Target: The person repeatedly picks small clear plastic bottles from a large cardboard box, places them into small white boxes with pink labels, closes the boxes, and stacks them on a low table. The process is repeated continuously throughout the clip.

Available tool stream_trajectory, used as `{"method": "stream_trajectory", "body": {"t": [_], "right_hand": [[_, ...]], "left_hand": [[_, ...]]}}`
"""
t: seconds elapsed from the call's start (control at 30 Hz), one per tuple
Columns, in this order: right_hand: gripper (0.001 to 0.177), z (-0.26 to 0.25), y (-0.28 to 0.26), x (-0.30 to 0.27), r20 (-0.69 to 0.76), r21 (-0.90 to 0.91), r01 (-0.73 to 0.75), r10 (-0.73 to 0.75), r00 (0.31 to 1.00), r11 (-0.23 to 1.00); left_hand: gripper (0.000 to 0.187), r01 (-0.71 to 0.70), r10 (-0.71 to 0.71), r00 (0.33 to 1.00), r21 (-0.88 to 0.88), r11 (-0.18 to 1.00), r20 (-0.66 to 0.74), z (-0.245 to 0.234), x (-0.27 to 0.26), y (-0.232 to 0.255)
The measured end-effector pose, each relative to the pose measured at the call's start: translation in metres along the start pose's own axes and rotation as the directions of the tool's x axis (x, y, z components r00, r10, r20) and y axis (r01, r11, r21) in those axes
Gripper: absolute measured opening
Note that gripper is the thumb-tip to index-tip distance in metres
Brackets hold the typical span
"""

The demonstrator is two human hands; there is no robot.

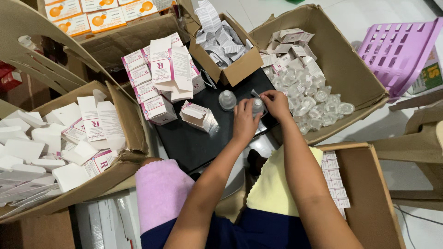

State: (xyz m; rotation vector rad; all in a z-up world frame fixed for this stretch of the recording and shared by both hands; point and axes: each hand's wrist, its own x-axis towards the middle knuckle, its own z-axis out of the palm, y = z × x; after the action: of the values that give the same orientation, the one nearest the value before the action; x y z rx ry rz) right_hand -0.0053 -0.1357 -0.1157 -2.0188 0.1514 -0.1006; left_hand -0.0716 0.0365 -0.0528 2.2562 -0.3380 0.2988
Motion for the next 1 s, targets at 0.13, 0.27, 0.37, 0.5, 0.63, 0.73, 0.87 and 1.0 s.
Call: {"method": "stream_trajectory", "body": {"t": [0.13,0.27,0.37,0.5,0.63,0.73,0.87,1.0], "right_hand": [[0.016,0.003,0.011,0.007,0.166,0.251,-0.120,0.080,0.983,0.960],[0.017,0.007,0.006,0.004,0.323,0.290,-0.081,-0.018,0.946,0.954],[0.019,0.007,-0.002,0.000,0.388,0.258,-0.068,-0.039,0.921,0.964],[0.019,0.005,-0.009,-0.004,0.448,0.247,-0.047,-0.071,0.891,0.968],[0.016,0.001,-0.013,-0.004,0.447,0.235,-0.053,-0.060,0.893,0.971],[0.018,-0.001,-0.012,-0.003,0.430,0.233,-0.045,-0.062,0.901,0.971],[0.023,-0.003,-0.008,0.000,0.367,0.347,-0.122,-0.015,0.930,0.930],[0.019,-0.005,-0.001,0.001,0.161,0.203,-0.012,-0.021,0.987,0.979]], "left_hand": [[0.076,-0.015,0.022,0.992,-0.063,0.998,0.120,-0.021,-0.009,-0.005],[0.084,-0.058,0.041,0.989,0.116,0.992,0.144,-0.035,-0.014,-0.004],[0.082,-0.128,0.111,0.988,0.173,0.977,0.103,-0.035,-0.013,-0.004],[0.076,-0.146,0.121,0.985,0.214,0.966,0.126,-0.029,-0.015,-0.010],[0.078,-0.165,0.140,0.983,0.229,0.959,0.123,-0.018,-0.014,-0.017],[0.080,-0.178,0.163,0.983,0.228,0.957,0.084,-0.008,-0.008,-0.020],[0.083,-0.167,0.149,0.985,0.259,0.951,0.090,0.003,0.005,-0.020],[0.084,-0.131,0.117,0.991,0.285,0.949,0.067,0.013,0.011,-0.013]]}}
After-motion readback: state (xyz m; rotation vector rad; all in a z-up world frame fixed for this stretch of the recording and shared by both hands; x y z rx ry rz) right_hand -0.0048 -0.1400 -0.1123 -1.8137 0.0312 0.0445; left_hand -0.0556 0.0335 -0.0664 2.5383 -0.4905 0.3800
